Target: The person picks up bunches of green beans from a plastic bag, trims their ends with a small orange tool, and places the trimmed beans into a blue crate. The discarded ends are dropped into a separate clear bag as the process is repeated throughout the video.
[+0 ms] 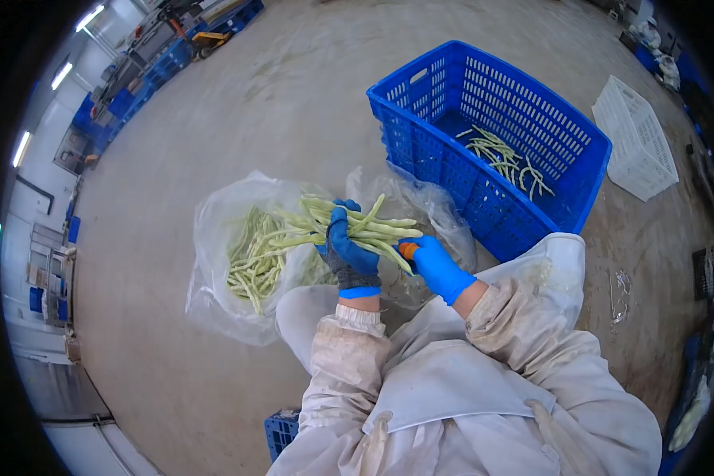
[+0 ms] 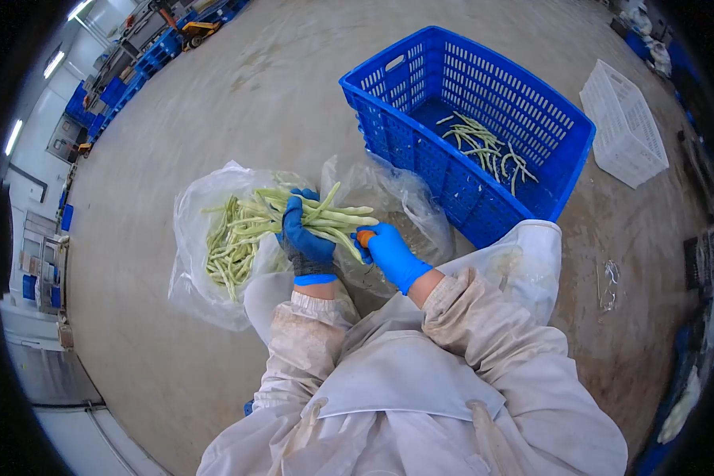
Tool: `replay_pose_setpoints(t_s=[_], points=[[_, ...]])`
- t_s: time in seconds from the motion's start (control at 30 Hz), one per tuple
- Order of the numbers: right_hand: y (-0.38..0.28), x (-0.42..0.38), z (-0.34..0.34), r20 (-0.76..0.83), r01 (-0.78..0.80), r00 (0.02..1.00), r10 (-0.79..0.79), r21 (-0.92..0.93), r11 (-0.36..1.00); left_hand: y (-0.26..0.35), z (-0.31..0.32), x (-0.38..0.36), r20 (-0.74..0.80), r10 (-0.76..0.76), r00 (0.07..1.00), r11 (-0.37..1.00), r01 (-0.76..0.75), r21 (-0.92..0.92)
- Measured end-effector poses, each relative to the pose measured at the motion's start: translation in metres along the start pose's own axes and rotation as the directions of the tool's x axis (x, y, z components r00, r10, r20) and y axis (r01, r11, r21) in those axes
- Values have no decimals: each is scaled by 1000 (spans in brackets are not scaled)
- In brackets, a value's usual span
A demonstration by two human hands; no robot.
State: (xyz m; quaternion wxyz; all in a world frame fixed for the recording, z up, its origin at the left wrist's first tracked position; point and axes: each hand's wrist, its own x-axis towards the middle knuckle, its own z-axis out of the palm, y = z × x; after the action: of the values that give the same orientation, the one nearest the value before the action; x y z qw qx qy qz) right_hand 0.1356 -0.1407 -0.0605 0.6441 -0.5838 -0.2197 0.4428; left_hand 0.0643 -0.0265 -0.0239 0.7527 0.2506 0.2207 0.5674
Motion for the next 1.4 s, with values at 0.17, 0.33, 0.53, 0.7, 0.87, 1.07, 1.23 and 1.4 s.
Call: replay_pose_setpoints(t_s=[0.17, 0.33, 0.53, 0.7, 0.87, 1.07, 1.23, 1.4], points=[[46, 24, -66, -214, 54, 946, -244, -638, 768, 8, -20, 23, -19, 1, 1000, 1000, -1, -12], [31, 15, -95, -35, 279, 902, -430, -714, 643, 39, 5, 32, -50, 62, 997, 997, -60, 44], [-70, -31, -28, 288, 407, 909, -302, -453, 793, 25, 18, 30, -78, 334, 939, 926, -311, 214], [-73, -32, -8, 236, 365, 931, -280, -639, 677, 28, 36, 20, -34, 458, 888, 847, -424, 321], [-58, -27, -6, 179, 437, 877, -446, -683, 585, 28, 36, 18, -56, 441, 896, 856, -400, 328], [-50, -28, -6, -35, 81, 996, -78, 100, 992, 22, 14, 25, -111, 137, 984, 987, -127, 95], [-38, -25, -27, -85, 20, 996, 9, 331, 943, 16, 1, 36, -107, -43, 993, 992, 30, -119], [-35, -17, -80, -65, 63, 996, -61, 18, 998, 31, -28, 64, -8, -142, 990, 963, 136, -231]])
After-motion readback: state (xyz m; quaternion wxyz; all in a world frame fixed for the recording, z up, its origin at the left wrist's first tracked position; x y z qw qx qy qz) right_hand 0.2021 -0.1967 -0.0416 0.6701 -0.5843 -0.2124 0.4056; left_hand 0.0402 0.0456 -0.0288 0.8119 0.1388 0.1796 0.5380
